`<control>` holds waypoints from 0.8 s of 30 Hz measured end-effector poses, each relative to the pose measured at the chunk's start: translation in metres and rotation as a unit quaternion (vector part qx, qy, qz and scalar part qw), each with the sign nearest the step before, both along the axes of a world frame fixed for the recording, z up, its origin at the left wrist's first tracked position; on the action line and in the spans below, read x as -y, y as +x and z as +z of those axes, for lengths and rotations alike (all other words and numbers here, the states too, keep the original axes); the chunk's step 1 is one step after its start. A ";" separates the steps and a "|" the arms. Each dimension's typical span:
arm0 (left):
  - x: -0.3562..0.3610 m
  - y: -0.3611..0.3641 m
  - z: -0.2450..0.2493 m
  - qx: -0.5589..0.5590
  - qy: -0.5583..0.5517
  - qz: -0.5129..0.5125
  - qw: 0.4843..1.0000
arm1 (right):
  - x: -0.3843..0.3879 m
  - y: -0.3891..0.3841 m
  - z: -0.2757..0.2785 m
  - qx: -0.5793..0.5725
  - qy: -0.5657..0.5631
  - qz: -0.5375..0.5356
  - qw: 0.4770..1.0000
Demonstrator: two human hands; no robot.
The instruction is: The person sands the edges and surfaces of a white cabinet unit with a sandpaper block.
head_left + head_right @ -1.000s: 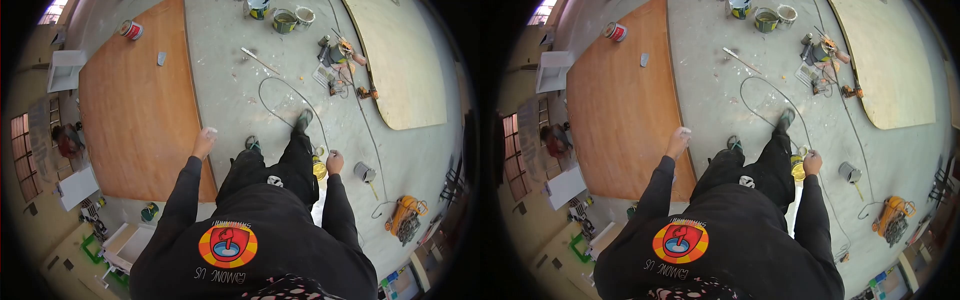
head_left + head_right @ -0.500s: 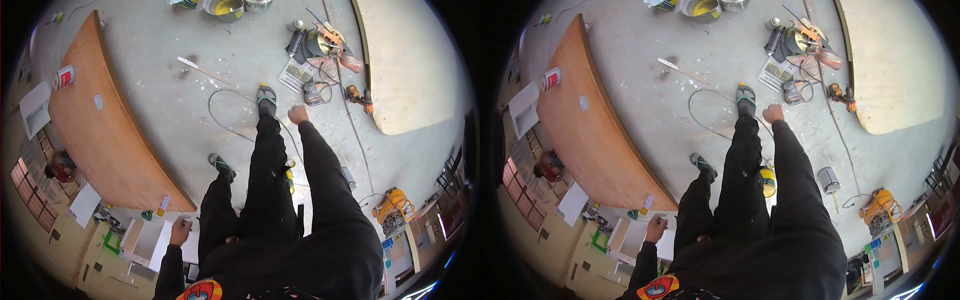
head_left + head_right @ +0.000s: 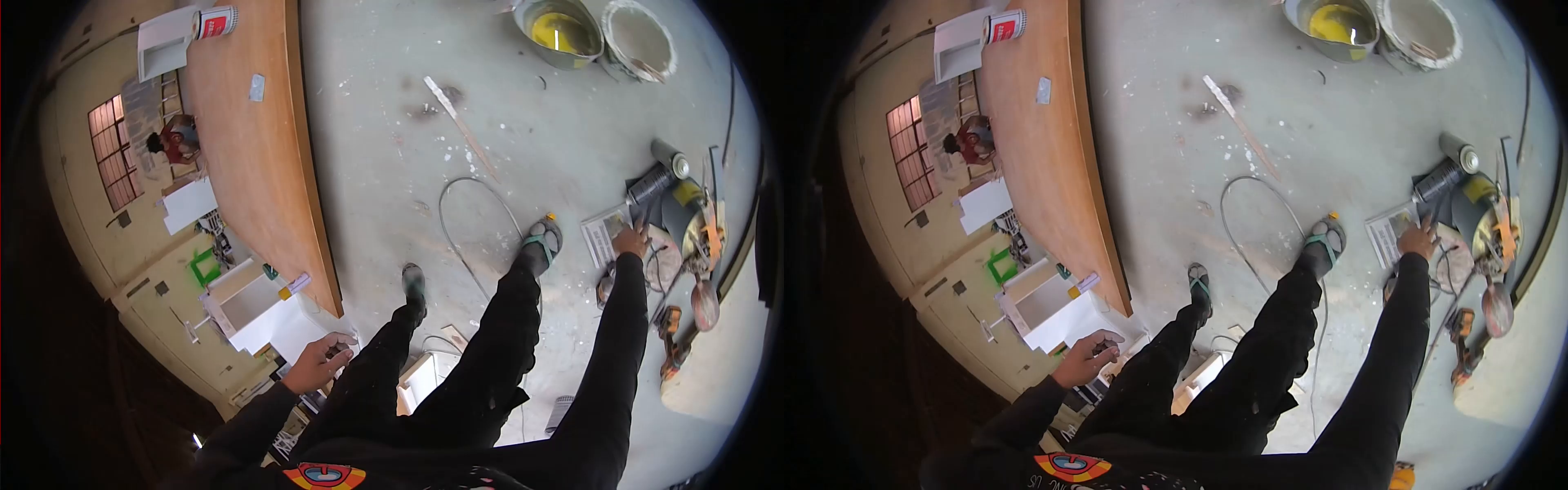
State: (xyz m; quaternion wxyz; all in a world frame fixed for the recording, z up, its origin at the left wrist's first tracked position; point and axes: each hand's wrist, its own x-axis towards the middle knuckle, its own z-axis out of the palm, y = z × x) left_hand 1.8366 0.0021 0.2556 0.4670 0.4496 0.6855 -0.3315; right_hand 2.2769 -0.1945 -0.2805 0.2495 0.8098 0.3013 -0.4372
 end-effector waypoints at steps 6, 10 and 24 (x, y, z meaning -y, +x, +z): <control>0.015 -0.053 0.003 -0.042 -0.031 0.013 0.999 | -0.002 -0.004 0.006 0.058 0.004 0.061 0.996; 0.025 -0.066 -0.001 0.018 0.024 0.041 0.999 | 0.001 -0.021 0.031 -0.032 0.032 0.129 0.991; 0.120 -0.116 0.051 0.147 0.159 0.221 0.951 | -0.091 -0.115 0.290 -0.221 0.351 0.029 0.910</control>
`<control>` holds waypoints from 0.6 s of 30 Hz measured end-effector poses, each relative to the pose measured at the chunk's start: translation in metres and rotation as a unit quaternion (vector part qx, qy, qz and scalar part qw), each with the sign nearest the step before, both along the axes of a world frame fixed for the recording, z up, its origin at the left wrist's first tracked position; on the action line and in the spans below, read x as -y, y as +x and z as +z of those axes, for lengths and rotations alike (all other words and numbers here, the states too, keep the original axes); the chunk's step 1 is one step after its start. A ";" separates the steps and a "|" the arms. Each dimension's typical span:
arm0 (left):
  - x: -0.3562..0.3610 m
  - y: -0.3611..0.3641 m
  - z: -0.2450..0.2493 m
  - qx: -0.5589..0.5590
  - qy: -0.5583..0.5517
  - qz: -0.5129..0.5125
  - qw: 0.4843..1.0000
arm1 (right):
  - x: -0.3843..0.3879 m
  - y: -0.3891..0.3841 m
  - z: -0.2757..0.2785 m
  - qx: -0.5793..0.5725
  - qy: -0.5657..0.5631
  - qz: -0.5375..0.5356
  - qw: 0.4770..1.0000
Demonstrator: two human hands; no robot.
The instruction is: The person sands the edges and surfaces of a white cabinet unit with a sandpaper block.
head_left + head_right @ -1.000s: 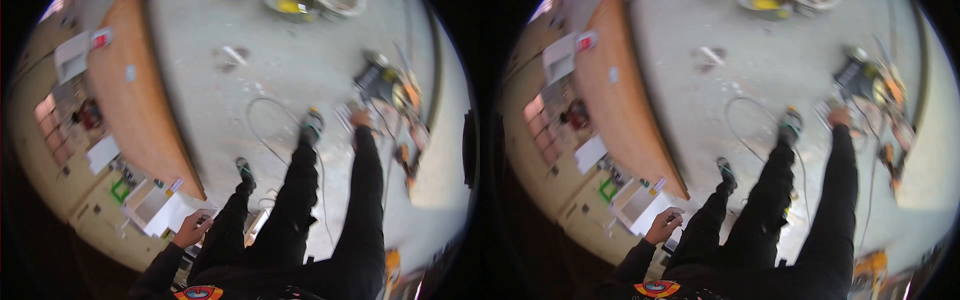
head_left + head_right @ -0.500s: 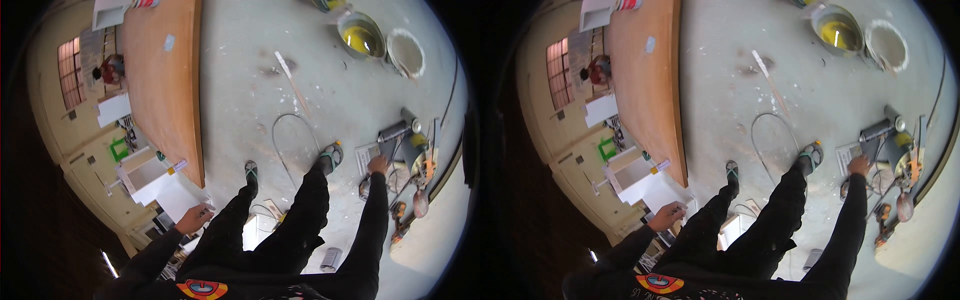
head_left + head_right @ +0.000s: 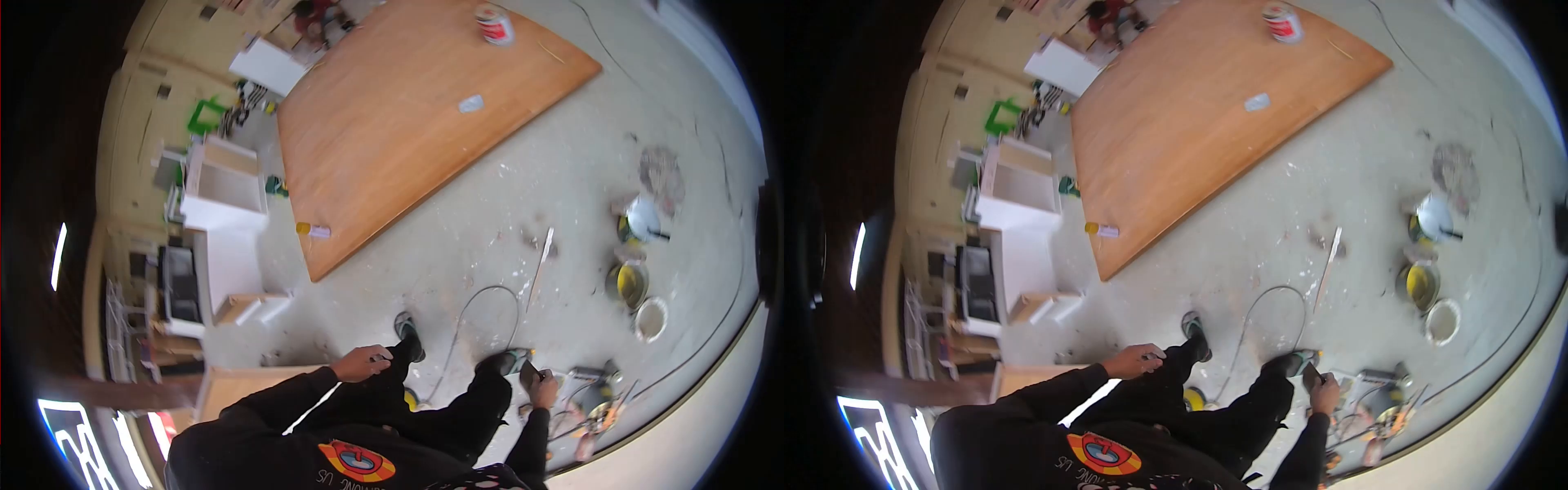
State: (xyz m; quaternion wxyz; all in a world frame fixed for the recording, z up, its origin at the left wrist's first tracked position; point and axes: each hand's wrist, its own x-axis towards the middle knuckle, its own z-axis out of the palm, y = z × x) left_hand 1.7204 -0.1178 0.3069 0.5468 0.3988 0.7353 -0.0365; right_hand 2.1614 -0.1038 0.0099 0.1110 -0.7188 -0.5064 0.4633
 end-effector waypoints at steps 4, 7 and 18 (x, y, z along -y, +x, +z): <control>0.080 -0.067 -0.023 0.033 0.061 0.103 0.992 | -0.011 -0.047 0.013 0.194 -0.007 0.141 0.971; 0.120 -0.101 -0.029 -0.007 0.124 0.079 0.989 | -0.044 -0.142 0.104 0.023 0.088 0.213 0.973; 0.153 -0.217 0.009 0.351 0.255 0.558 0.708 | -0.011 -0.517 0.307 -0.523 -0.245 0.118 0.808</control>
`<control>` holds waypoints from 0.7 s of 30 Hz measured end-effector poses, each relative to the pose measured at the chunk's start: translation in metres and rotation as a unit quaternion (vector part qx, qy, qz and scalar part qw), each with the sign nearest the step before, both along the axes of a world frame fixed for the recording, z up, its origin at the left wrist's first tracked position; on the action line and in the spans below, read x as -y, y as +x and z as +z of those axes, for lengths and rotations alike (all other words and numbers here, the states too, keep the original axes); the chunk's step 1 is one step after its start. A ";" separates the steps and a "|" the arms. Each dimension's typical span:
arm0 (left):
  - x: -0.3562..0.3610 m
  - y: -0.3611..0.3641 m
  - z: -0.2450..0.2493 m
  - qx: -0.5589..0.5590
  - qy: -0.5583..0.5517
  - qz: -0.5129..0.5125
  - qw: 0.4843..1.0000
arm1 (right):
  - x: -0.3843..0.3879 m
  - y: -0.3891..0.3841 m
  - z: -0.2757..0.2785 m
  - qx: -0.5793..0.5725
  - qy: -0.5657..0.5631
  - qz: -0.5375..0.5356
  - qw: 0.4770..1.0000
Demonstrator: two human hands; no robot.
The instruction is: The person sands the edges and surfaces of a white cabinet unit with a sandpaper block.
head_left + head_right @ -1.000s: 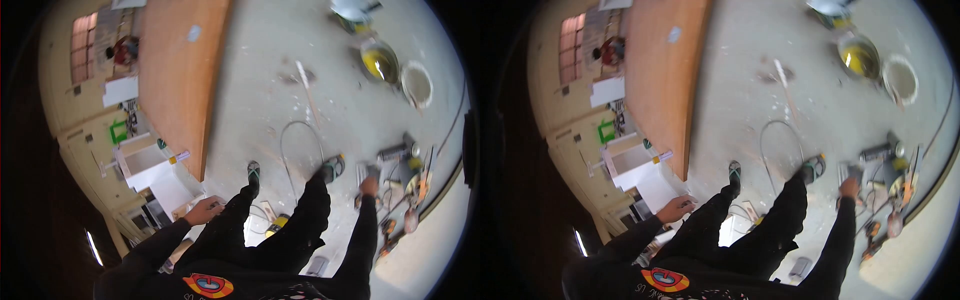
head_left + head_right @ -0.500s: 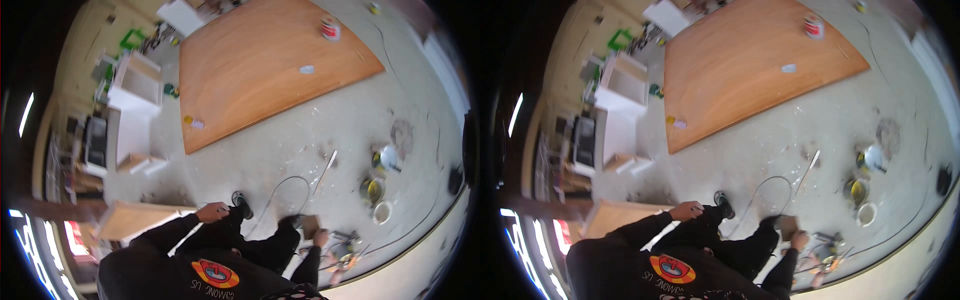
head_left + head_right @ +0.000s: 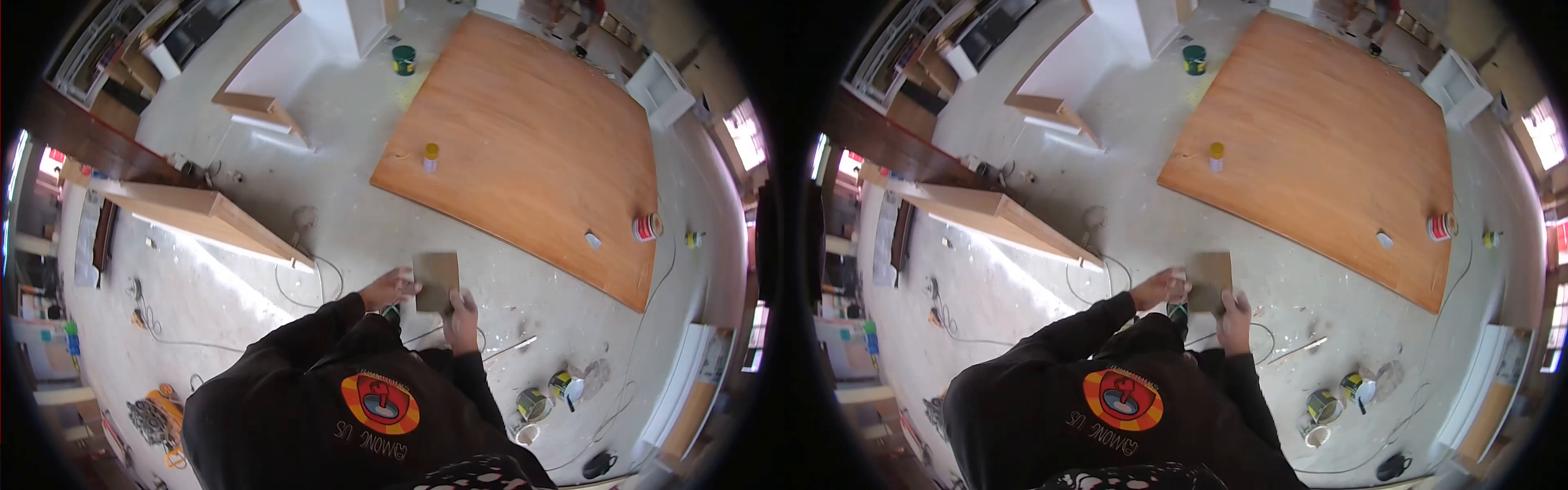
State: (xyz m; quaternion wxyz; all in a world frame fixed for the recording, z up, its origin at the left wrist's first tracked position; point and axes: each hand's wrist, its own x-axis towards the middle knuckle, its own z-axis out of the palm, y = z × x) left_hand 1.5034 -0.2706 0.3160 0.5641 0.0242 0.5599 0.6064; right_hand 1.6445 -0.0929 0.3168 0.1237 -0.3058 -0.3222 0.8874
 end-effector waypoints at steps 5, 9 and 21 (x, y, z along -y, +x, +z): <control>-0.004 -0.099 0.052 -0.145 0.142 0.217 0.955 | 0.016 -0.156 0.067 -0.072 0.037 0.059 0.995; 0.003 -0.174 0.114 -0.226 0.141 0.287 0.920 | -0.010 -0.237 0.070 -0.095 0.122 0.197 0.968; 0.030 -0.341 0.125 -0.373 -0.001 0.295 0.880 | -0.008 -0.456 0.112 -0.059 0.546 0.331 0.767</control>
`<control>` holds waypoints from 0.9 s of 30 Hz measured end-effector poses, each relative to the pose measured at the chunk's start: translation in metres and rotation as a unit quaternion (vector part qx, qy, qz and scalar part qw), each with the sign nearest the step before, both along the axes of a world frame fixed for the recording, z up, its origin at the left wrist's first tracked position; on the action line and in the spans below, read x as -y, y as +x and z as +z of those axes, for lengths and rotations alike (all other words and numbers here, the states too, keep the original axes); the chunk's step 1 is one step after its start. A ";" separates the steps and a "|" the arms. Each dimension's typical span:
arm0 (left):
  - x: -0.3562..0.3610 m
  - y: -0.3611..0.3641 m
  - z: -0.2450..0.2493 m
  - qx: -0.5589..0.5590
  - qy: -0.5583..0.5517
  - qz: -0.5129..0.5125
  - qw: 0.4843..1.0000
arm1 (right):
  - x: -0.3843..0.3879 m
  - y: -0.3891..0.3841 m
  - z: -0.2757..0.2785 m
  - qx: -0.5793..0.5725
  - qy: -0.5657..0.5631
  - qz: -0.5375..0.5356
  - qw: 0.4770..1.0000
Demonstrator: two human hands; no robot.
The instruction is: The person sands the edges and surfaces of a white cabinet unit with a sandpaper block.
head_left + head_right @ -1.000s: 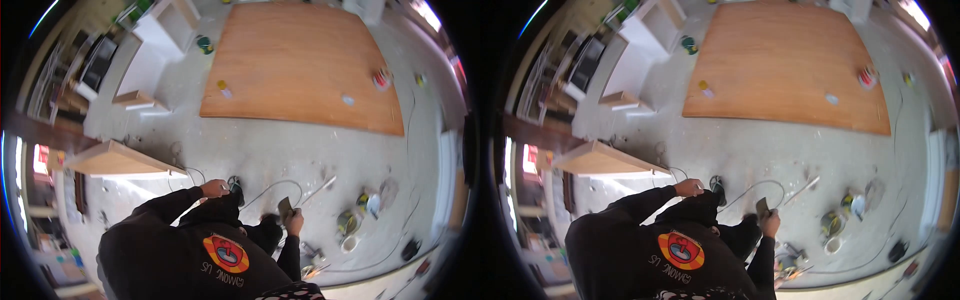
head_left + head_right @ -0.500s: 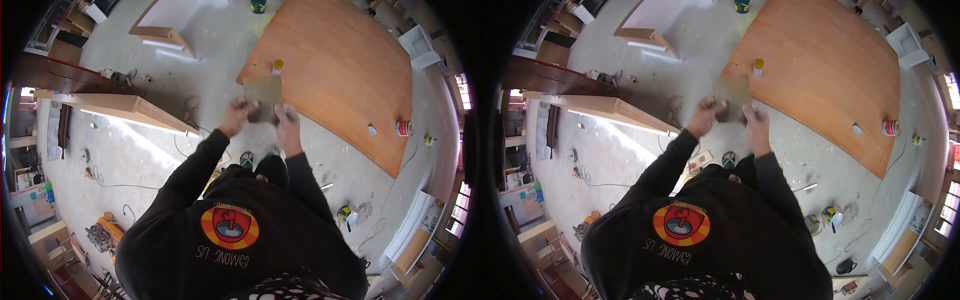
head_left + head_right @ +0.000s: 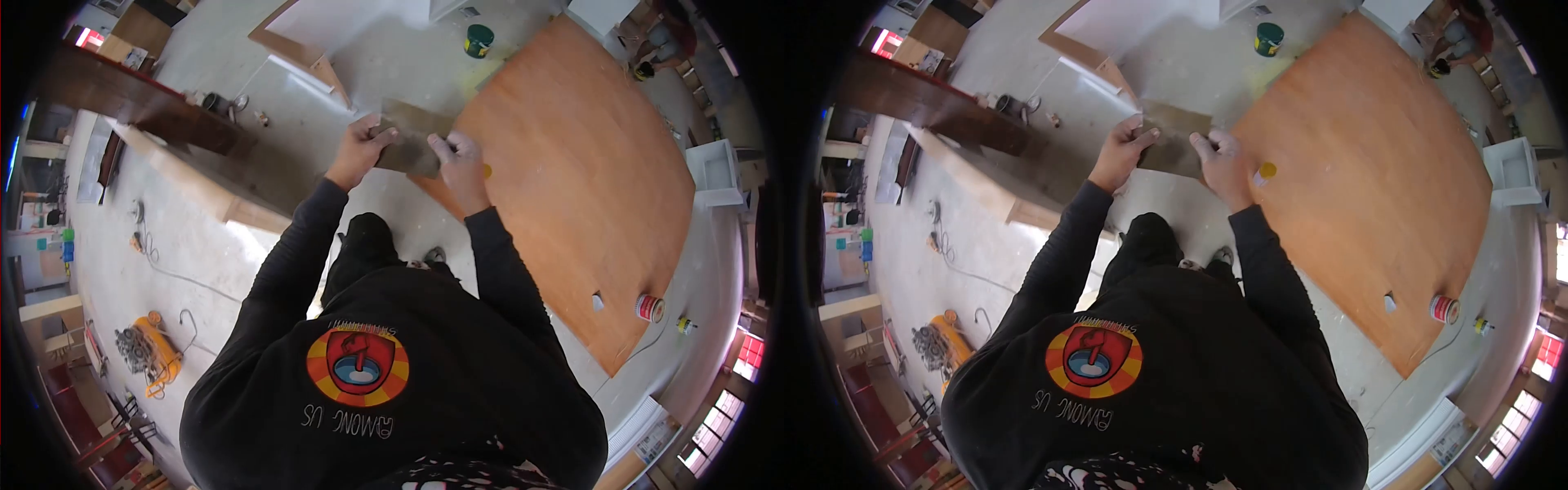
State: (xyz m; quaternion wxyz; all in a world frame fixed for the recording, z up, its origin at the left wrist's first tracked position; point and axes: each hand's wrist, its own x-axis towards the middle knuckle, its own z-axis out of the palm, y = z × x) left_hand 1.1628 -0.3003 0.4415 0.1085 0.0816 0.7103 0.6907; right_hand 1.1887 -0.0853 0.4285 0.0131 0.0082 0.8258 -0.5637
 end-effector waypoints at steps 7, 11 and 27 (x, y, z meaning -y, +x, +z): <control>0.017 -0.113 -0.032 0.368 0.295 0.001 0.882 | 0.039 -0.097 -0.030 -0.182 -0.103 -0.083 0.974; 0.036 -0.189 -0.068 0.395 0.348 0.036 0.849 | 0.058 -0.178 -0.094 -0.249 0.115 -0.046 0.961; 0.061 -0.405 -0.086 0.023 -0.060 -0.146 0.987 | 0.113 -0.357 -0.118 0.086 -0.230 -0.114 0.963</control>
